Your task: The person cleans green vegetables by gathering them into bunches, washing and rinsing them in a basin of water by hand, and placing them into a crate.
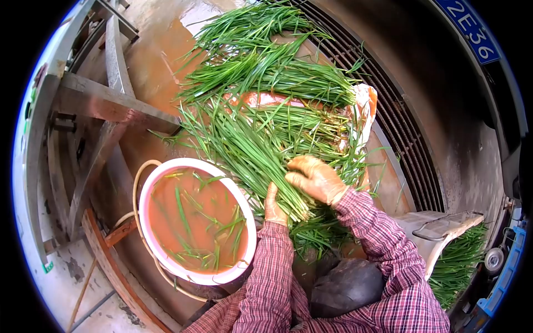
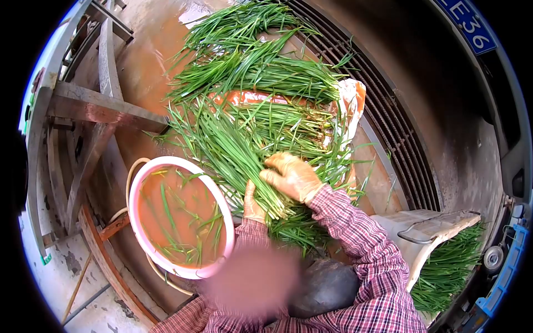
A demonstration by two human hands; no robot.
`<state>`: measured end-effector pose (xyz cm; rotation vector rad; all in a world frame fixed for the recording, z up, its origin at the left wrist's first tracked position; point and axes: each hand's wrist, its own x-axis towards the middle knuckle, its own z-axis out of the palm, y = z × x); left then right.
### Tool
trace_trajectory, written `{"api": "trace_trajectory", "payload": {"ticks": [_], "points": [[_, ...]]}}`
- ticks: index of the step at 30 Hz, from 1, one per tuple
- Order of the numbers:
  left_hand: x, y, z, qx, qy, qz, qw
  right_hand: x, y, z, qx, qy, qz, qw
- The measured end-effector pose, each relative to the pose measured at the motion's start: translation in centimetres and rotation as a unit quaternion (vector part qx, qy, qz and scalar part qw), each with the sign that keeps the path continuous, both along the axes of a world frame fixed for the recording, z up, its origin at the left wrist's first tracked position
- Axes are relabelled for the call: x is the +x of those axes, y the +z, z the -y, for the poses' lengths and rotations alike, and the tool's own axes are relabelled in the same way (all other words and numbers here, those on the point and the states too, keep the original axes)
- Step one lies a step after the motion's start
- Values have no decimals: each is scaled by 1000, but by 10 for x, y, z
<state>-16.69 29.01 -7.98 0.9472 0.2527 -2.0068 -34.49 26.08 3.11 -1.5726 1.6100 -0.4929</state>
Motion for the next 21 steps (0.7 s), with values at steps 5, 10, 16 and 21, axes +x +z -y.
{"api": "trace_trajectory", "payload": {"ticks": [5, 10, 16, 21], "points": [[-3, 2, 1, -13, -12, 13, 1000, -40, 16, 14, 174, -93, -104, 975], [-9, 17, 2, 6, -14, 23, 1000, -24, -16, 35, 332, 10, -13, 943], [-6, 44, 10, -27, -1, 15, 1000, 27, -6, 15, 260, 94, -6, 961], [-5, 100, 1, -75, -8, 21, 997, 21, 31, 13, 233, 156, -136, 950]]}}
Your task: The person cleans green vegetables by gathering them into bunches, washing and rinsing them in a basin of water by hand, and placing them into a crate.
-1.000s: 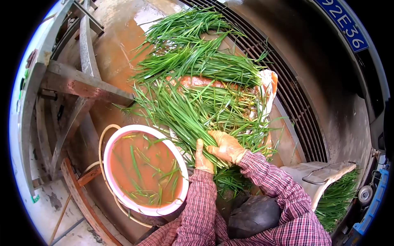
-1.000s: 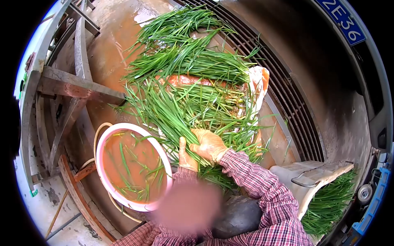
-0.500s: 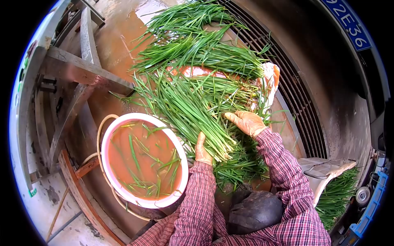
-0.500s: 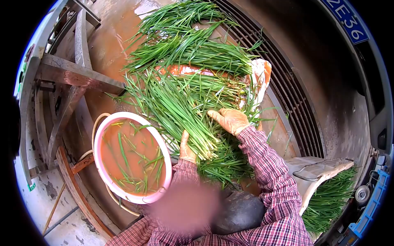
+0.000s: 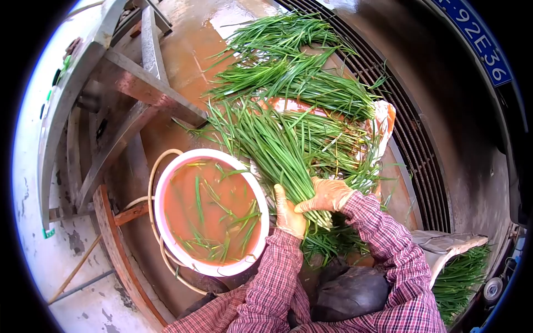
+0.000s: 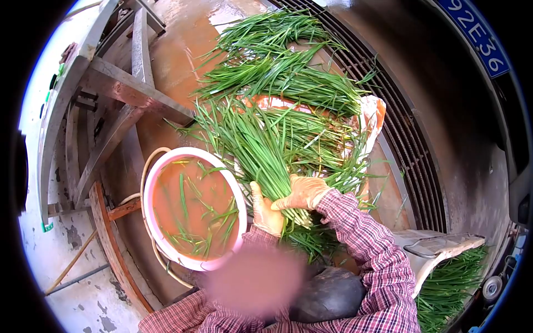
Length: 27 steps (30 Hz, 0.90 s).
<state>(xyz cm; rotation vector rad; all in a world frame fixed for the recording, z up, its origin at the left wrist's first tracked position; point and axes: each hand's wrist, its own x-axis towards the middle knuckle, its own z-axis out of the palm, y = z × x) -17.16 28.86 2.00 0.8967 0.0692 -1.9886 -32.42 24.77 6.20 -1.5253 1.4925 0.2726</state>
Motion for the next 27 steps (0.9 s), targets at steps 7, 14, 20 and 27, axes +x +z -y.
{"api": "trace_trajectory", "payload": {"ticks": [7, 14, 20, 27], "points": [[-1, -12, 7, -168, -250, 165, 939, -15, -30, -31, -63, -192, 122, 972], [8, 33, 28, -237, -207, 194, 929, -36, 19, -55, -65, -277, 414, 865], [-3, 34, 20, -220, -70, 109, 967, -29, 64, -50, -104, -169, 306, 931], [37, 80, 4, -239, 168, 65, 954, 15, 115, -16, -84, -34, 265, 960]]}}
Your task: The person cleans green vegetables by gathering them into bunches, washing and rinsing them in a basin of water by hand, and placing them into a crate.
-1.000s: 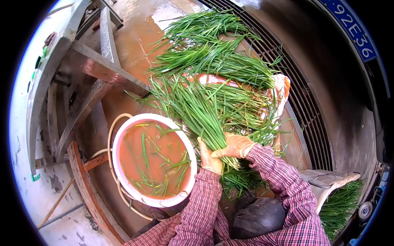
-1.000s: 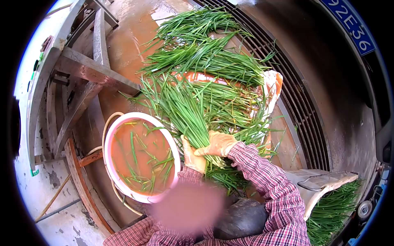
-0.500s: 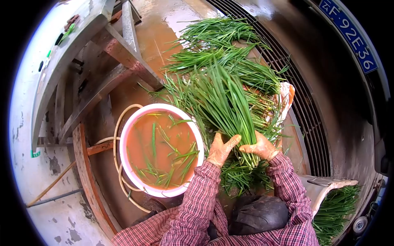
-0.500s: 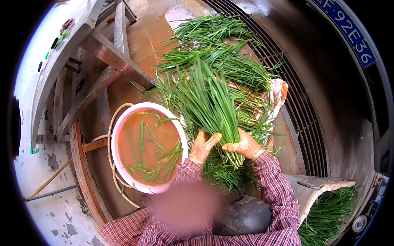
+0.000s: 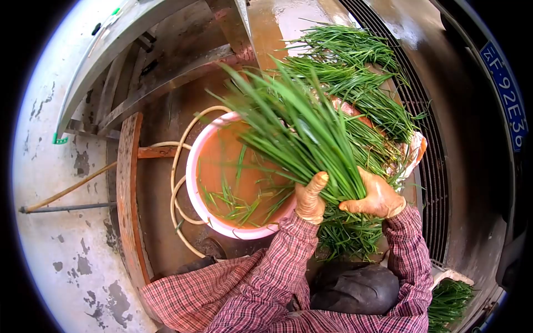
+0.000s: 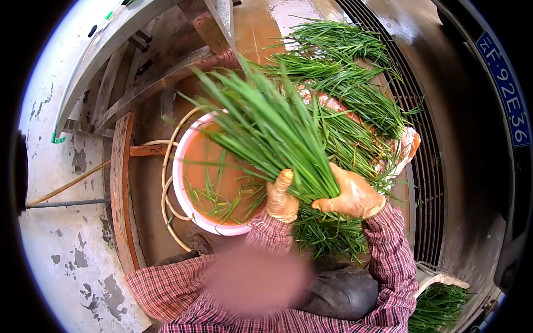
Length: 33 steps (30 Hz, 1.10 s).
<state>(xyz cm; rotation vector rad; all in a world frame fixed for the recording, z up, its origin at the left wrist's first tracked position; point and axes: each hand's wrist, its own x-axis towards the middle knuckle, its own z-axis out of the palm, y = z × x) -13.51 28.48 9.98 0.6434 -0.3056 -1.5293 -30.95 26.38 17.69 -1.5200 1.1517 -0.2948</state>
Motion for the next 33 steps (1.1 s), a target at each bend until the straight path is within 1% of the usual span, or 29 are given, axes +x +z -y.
{"api": "trace_trajectory", "payload": {"ticks": [1, 3, 5, 6, 7, 9, 11, 12, 13, 15, 16, 17, 18, 19, 21, 22, 23, 25, 26, 27, 28, 29, 31, 33], "points": [[14, -3, -2, -14, 20, 24, 999, 12, -2, 9, -13, 42, -10, 999], [41, 3, 0, -12, 54, 9, 998, 47, 13, 34, -36, 127, -97, 986], [68, 10, 4, 11, 50, -59, 997, 83, -1, 53, -32, 181, -93, 978], [82, 8, 5, 50, 81, -50, 994, 102, -9, 61, -30, 204, -93, 974], [99, 3, 5, 69, 89, -43, 993, 119, -29, 66, -14, 197, -76, 977], [124, -15, 1, 144, 98, -88, 981, 156, -38, 69, 43, 138, -125, 982], [138, -45, -10, 194, 94, -91, 972, 178, -64, 72, 103, 140, -142, 974], [139, -52, -17, 236, 106, -69, 963, 182, -87, 69, 95, 108, -142, 979], [137, -59, -23, 278, 115, -49, 952, 186, -86, 69, 122, 113, -147, 975], [124, -84, -34, 417, 87, 112, 898, 193, -109, 61, 93, 69, -230, 966], [122, -97, -37, 405, 63, 63, 910, 196, -115, 58, 109, 55, -229, 966], [123, -102, -41, 411, 32, -37, 910, 198, -114, 56, 124, 42, -230, 964], [124, -82, -38, 439, 31, -58, 896, 201, -99, 60, 156, 72, -215, 961], [127, -81, -37, 441, 23, -77, 894, 202, -121, 60, 145, 70, -222, 962], [131, -106, -35, 441, 1, -97, 892, 216, -118, 60, 135, 77, -342, 927], [134, -115, -32, 428, 5, -84, 900, 221, -99, 55, 115, 78, -323, 936], [137, -120, -32, 386, 35, -19, 922, 222, -95, 53, 110, 72, -310, 941], [131, -112, -45, 413, 62, -26, 908, 212, -111, 46, 121, 37, -266, 956], [128, -108, -51, 426, 76, -29, 901, 209, -106, 38, 153, 62, -304, 938], [134, -114, -42, 451, 54, -19, 891, 221, -99, 51, 167, 81, -332, 925], [138, -119, -37, 462, 45, 3, 886, 229, -105, 54, 151, 64, -351, 922], [140, -124, -35, 471, 31, 50, 880, 234, -108, 49, 142, 50, -373, 916], [143, -139, -25, 481, 0, 133, 867, 235, -114, 53, 130, 76, -388, 909], [140, -158, -21, 463, 5, 105, 880, 238, -145, 67, 165, 117, -434, 878]]}}
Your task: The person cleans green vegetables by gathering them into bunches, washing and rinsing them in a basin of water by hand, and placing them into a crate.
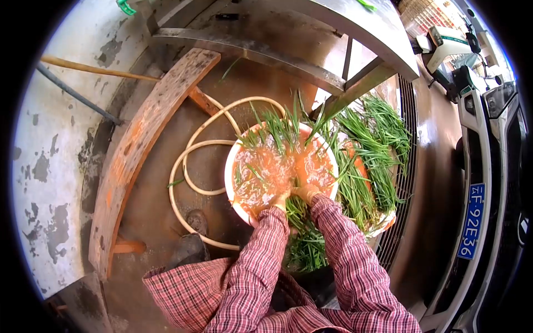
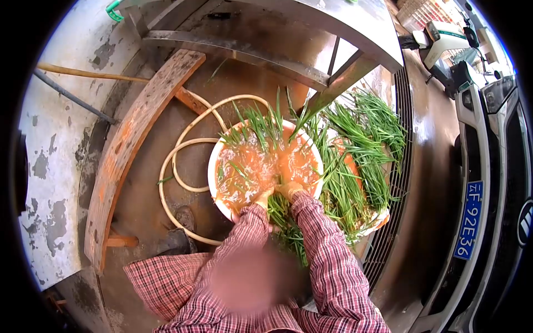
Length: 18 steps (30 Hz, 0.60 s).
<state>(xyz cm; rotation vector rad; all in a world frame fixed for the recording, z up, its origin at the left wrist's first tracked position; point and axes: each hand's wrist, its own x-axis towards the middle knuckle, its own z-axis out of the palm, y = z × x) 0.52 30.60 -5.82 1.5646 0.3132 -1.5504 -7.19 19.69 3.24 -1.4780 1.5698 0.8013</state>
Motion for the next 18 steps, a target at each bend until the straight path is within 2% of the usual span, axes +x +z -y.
{"api": "trace_trajectory", "payload": {"ticks": [1, 2, 3, 4, 5, 6, 7, 8, 9, 10, 11, 12, 13, 14, 16, 17, 18], "points": [[-6, -17, 1, -20, 13, -12, 1000, -15, -61, 6, -38, 138, 69, 987], [-7, -12, -1, -41, 29, -23, 998, -16, -57, 5, -37, 134, 71, 988], [-6, -9, -1, -64, 46, -43, 996, -18, -48, 9, -46, 191, 97, 976], [-11, -5, -4, -108, 72, -73, 989, -15, -52, 11, -33, 194, 60, 979], [-5, 1, -7, -52, 43, -212, 975, -17, -69, 16, -18, 198, 23, 980], [-14, 14, -15, -45, 40, -216, 975, -7, -55, 15, -2, 203, -14, 979], [-18, 25, 2, -32, 89, -269, 959, -8, -32, 26, -35, 208, 32, 977], [-25, 44, 6, -7, 137, -323, 936, 1, 50, 16, -56, 207, 77, 974], [-27, 103, -1, -8, 151, -302, 941, 12, 109, 16, 9, 171, 27, 985], [-27, 155, 3, -17, 168, -279, 945, 19, 144, 29, 68, 139, -21, 988], [-47, 153, 8, -79, 207, -290, 931, 6, 154, 36, 3, 228, -4, 974], [-63, 165, 9, -137, 247, -306, 909, -9, 161, 49, 25, 235, 26, 971], [-76, 173, 13, -170, 246, -315, 901, -18, 164, 58, 62, 239, -20, 969], [-59, 225, 23, -59, 204, -314, 925, -19, 177, 65, 90, 237, -58, 966], [-81, 221, 30, -153, 246, -400, 870, -21, 227, 50, -50, 251, -43, 966], [-78, 231, 26, -185, 223, -423, 858, -31, 240, 55, -60, 250, 0, 966], [-79, 239, 24, -209, 198, -372, 882, -42, 242, 62, -18, 192, 42, 980]]}}
